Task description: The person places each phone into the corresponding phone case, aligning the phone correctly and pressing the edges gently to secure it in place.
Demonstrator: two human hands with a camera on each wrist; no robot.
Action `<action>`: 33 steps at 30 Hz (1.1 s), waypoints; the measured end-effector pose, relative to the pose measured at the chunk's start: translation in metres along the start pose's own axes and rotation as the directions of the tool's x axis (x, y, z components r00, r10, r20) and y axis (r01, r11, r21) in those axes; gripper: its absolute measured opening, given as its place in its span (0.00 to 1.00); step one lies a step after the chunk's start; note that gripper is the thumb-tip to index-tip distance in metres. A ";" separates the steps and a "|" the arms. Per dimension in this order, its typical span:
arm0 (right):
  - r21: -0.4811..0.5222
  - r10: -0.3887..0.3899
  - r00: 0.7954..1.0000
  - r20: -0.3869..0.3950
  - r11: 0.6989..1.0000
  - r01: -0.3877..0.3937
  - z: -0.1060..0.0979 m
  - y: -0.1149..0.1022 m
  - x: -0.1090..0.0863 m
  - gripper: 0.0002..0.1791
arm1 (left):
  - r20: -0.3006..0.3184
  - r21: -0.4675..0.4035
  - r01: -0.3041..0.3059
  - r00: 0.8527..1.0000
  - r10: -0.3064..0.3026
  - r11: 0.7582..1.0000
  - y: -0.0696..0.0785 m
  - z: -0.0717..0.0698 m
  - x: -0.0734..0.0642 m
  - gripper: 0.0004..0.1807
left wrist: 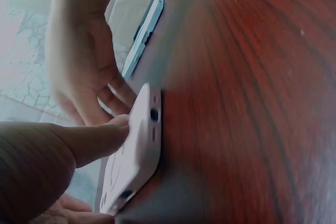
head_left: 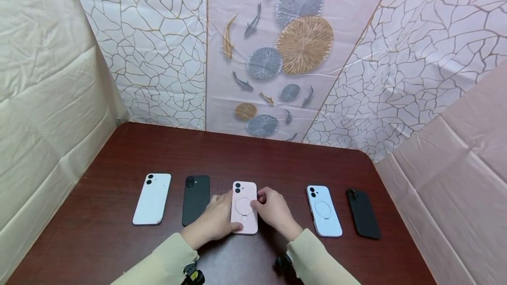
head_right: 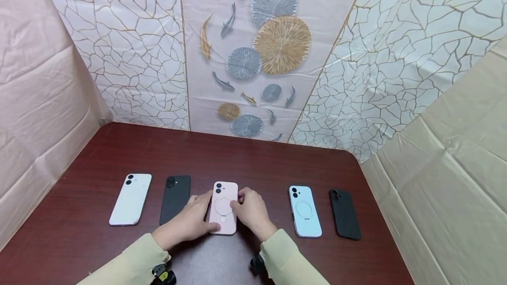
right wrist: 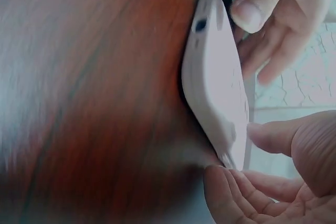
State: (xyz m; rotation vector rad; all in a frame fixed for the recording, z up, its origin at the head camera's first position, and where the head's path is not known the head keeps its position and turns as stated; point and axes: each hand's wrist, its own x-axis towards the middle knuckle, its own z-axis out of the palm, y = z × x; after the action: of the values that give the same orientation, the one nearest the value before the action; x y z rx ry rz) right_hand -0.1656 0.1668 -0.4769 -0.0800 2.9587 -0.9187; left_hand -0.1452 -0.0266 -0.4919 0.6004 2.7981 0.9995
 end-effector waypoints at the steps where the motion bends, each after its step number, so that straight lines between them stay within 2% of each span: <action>1: 0.001 0.012 1.000 -0.005 1.000 -0.012 -0.002 0.002 0.000 0.16 | -0.017 0.007 0.011 1.000 -0.010 1.000 -0.002 -0.002 0.000 0.50; 6: -0.006 0.080 0.995 -0.057 0.997 -0.081 -0.018 0.016 0.002 0.20 | -0.105 0.082 0.095 0.991 -0.086 0.992 -0.015 -0.015 0.000 0.47; 11: -0.029 0.131 0.986 -0.106 0.991 -0.134 -0.035 0.039 0.002 0.25 | -0.176 0.173 0.166 0.975 -0.136 0.971 -0.031 -0.027 -0.004 0.50; 16: -0.055 0.149 0.981 -0.126 0.986 -0.156 -0.054 0.059 -0.001 0.28 | -0.231 0.224 0.209 0.960 -0.156 0.952 -0.045 -0.036 -0.009 0.54; 19: -0.075 0.172 0.974 -0.144 0.980 -0.184 -0.066 0.070 -0.003 0.30 | -0.241 0.233 0.224 0.956 -0.168 0.946 -0.051 -0.040 -0.011 0.55; 25: -0.131 0.263 0.947 -0.183 0.948 -0.289 -0.088 0.098 -0.011 0.37 | -0.223 0.249 0.260 0.953 -0.206 0.933 -0.056 -0.046 -0.014 0.58; 33: -0.174 0.319 0.936 -0.149 0.923 -0.342 -0.104 0.125 -0.022 0.43 | -0.215 0.266 0.282 0.949 -0.229 0.922 -0.059 -0.048 -0.016 0.59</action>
State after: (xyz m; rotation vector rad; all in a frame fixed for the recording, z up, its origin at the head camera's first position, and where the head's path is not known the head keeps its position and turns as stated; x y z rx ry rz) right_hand -0.1537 0.3296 -0.4615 0.4715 3.0219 -0.6029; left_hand -0.1615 -0.1030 -0.4922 0.1616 3.1078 0.6198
